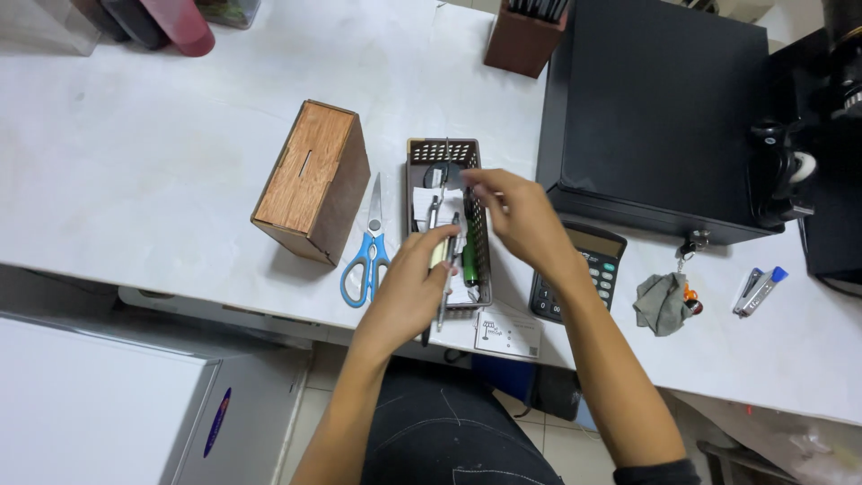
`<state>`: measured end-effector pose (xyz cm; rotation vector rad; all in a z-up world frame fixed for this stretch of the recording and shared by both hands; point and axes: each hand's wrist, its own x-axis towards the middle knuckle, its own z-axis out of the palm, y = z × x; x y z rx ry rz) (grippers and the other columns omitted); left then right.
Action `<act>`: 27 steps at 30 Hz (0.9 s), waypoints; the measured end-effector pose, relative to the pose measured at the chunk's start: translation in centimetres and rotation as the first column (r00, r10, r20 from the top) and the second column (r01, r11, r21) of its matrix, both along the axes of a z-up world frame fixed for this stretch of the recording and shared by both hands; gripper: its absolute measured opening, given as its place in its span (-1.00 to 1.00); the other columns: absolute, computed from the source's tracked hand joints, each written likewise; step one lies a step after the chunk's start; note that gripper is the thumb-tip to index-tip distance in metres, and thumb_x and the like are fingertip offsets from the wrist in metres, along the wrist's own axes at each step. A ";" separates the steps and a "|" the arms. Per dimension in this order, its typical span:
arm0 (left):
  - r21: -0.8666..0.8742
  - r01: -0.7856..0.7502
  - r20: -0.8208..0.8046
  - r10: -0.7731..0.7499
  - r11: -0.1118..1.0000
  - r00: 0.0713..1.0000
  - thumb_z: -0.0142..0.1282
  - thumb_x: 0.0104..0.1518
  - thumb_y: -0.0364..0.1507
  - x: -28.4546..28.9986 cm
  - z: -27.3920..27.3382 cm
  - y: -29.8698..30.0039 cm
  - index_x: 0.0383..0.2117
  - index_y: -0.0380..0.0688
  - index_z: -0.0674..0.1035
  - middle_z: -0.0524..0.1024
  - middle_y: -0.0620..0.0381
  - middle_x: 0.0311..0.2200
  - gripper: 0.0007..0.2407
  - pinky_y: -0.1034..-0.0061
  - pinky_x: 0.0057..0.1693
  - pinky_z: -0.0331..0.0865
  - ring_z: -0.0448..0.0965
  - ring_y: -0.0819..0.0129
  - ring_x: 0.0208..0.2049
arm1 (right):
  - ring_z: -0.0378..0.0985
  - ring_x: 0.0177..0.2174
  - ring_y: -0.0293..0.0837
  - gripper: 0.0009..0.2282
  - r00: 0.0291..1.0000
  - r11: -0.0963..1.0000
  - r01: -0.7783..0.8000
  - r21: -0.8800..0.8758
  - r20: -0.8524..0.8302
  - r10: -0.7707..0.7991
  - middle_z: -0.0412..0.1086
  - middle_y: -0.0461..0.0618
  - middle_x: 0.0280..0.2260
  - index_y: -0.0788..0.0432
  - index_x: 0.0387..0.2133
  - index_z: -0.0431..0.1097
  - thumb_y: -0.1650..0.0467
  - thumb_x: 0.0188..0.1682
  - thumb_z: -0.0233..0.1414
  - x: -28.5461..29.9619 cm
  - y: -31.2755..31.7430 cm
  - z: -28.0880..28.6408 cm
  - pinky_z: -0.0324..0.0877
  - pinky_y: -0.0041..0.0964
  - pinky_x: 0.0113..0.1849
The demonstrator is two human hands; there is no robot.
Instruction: Cleaning and organizing a service counter by wiping surfaces and arranging items like a cash box and tip jar.
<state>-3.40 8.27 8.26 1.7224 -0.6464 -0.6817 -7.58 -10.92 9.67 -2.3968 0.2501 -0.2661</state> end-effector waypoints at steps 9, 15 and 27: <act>-0.169 -0.063 0.370 0.123 0.984 0.921 0.00 0.11 -0.67 -0.5 -4.5 -4.6 0.08 -0.25 0.46 0.50 -0.22 -0.01 -0.64 0.19 0.13 0.37 0.51 -0.18 0.04 | 0.70 -0.29 -0.13 -0.68 0.943 0.819 0.323 0.473 -0.238 -0.234 0.59 0.16 -0.27 0.28 0.08 0.37 0.46 0.05 0.05 -2.8 1.0 -1.1 0.57 -0.30 -0.23; -0.096 -0.056 0.251 0.078 0.994 0.965 -0.02 0.19 -0.64 -0.1 -3.1 -5.2 0.07 -0.21 0.48 0.58 -0.24 -0.05 -0.70 0.19 0.09 0.42 0.55 -0.16 0.04 | 0.69 -0.24 -0.15 -0.66 0.949 0.779 0.306 0.547 -0.112 -0.294 0.57 0.13 -0.15 0.29 0.10 0.34 0.50 0.03 -0.01 -3.5 0.8 -2.1 0.61 -0.32 -0.19; -0.073 -0.107 0.176 0.118 0.992 0.977 -0.05 0.25 -0.53 0.7 -0.5 -5.7 0.05 -0.14 0.54 0.62 -0.16 -0.11 -0.74 0.32 0.06 0.44 0.64 -0.02 -0.04 | 0.65 -0.21 -0.20 -0.70 0.914 0.808 0.393 0.439 -0.090 -0.396 0.57 0.01 -0.11 0.19 0.06 0.43 0.42 0.07 0.00 -5.7 0.7 -0.6 0.52 -0.32 -0.16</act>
